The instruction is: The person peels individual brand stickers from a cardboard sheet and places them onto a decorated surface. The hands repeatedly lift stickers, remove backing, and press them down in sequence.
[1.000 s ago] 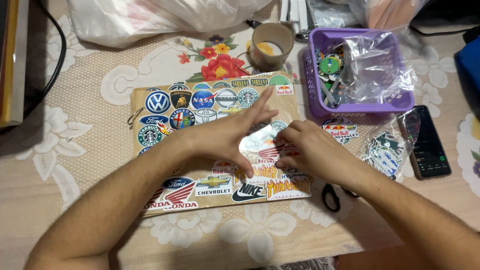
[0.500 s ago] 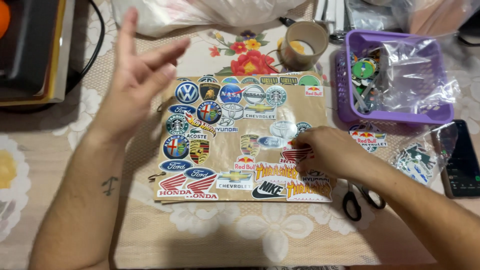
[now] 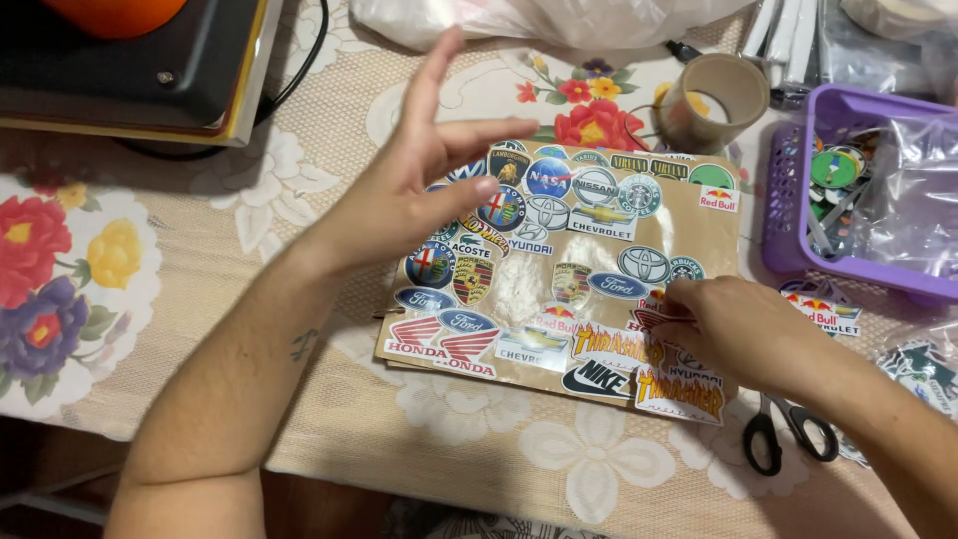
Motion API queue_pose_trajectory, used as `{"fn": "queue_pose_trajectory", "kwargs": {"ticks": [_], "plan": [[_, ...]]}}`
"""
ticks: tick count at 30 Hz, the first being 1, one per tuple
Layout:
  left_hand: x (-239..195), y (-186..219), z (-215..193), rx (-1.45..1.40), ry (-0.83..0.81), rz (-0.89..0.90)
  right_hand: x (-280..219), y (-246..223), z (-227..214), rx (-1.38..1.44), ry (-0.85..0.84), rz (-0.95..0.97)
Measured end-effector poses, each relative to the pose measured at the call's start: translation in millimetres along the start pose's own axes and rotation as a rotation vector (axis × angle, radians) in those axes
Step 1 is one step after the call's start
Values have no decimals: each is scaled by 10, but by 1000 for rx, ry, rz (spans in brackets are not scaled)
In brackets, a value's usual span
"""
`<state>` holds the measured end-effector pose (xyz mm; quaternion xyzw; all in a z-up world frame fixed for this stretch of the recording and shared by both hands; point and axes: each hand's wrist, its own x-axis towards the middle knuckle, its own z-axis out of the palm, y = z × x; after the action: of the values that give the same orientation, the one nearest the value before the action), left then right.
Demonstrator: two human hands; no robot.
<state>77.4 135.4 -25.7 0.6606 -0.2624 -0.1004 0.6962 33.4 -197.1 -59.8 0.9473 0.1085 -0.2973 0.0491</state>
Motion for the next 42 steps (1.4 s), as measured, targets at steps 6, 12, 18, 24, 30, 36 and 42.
{"fn": "queue_pose_trajectory", "kwargs": {"ticks": [6,12,18,24,30,36,42], "plan": [[130,-273,599,339,-331,-8,-19,-3,8,14,5,-56],[116,-975,1246,638,-504,186,-33,54,72,82,38,-96],[146,-1055,1362,746,-537,163,-71,28,39,129,69,-137],[118,-988,1340,718,-543,107,-78,70,39,171,67,-168],[163,-795,1171,635,-479,59,-218,103,-287,342,241,-93],[270,-699,825,712,-398,17,191,358,-567,353,371,-71],[466,-893,739,727,-434,106,1115,742,-574,293,283,-25]]}}
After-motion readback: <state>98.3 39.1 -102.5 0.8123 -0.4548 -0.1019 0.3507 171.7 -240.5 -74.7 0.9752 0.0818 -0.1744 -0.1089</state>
